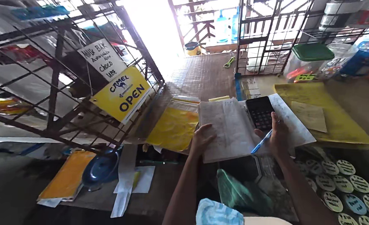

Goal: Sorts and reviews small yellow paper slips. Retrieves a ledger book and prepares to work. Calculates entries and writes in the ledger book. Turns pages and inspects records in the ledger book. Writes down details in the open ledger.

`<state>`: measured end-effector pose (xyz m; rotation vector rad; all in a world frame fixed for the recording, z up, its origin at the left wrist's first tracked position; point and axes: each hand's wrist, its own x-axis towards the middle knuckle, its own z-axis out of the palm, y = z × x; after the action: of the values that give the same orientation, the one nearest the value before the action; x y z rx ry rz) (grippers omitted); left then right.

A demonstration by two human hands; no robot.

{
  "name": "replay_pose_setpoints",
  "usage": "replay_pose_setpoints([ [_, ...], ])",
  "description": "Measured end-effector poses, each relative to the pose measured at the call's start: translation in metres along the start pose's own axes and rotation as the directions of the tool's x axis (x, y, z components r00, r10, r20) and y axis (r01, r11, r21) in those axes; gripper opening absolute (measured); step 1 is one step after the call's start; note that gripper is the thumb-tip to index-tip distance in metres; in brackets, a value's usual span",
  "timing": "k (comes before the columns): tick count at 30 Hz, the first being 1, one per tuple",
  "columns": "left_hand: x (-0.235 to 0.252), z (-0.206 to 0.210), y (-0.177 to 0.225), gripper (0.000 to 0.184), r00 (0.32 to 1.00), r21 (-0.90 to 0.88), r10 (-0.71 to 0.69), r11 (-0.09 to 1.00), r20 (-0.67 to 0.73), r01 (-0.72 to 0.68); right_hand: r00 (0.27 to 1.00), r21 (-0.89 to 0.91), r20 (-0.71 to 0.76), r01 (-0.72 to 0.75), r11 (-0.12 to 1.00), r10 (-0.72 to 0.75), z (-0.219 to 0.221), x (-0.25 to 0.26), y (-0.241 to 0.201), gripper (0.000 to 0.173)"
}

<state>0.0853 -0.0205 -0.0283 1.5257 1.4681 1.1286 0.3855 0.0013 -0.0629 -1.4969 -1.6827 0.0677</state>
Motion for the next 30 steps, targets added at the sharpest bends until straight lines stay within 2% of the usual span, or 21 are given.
replay_pose_setpoints([
  [4,0.001,0.001,0.000,0.050,1.000,-0.014,0.000,1.000,-0.003,0.000,1.000,0.013,-0.005,-0.001,1.000,0.001,0.000,0.000,0.002,0.092],
  [9,0.002,0.002,-0.001,0.049,1.000,-0.007,-0.001,1.000,-0.005,0.001,0.997,-0.095,0.016,-0.070,0.993,0.072,0.001,0.003,0.001,0.113],
  [13,0.002,0.003,-0.003,0.049,1.000,0.013,0.024,1.000,-0.004,-0.024,0.981,-0.143,0.107,-0.148,0.979,0.164,-0.005,0.014,-0.009,0.122],
  [19,0.001,0.004,-0.004,0.050,0.998,0.046,0.053,0.998,-0.032,-0.052,0.966,-0.164,0.130,-0.200,0.966,0.223,0.001,0.031,-0.015,0.113],
  [22,-0.001,0.004,-0.001,0.049,0.999,0.063,0.037,0.997,-0.036,-0.035,0.980,-0.058,0.061,-0.185,0.981,0.188,-0.008,0.039,0.001,0.109],
  [25,-0.001,0.004,-0.003,0.049,0.999,0.053,0.037,0.998,-0.038,-0.035,0.981,-0.090,-0.086,-0.182,0.979,0.174,-0.030,0.047,0.031,0.108],
  [30,-0.001,0.003,-0.005,0.049,0.998,0.033,0.048,0.998,-0.041,-0.047,0.903,-0.252,-0.207,-0.421,0.871,0.377,-0.078,0.067,0.108,0.107],
])
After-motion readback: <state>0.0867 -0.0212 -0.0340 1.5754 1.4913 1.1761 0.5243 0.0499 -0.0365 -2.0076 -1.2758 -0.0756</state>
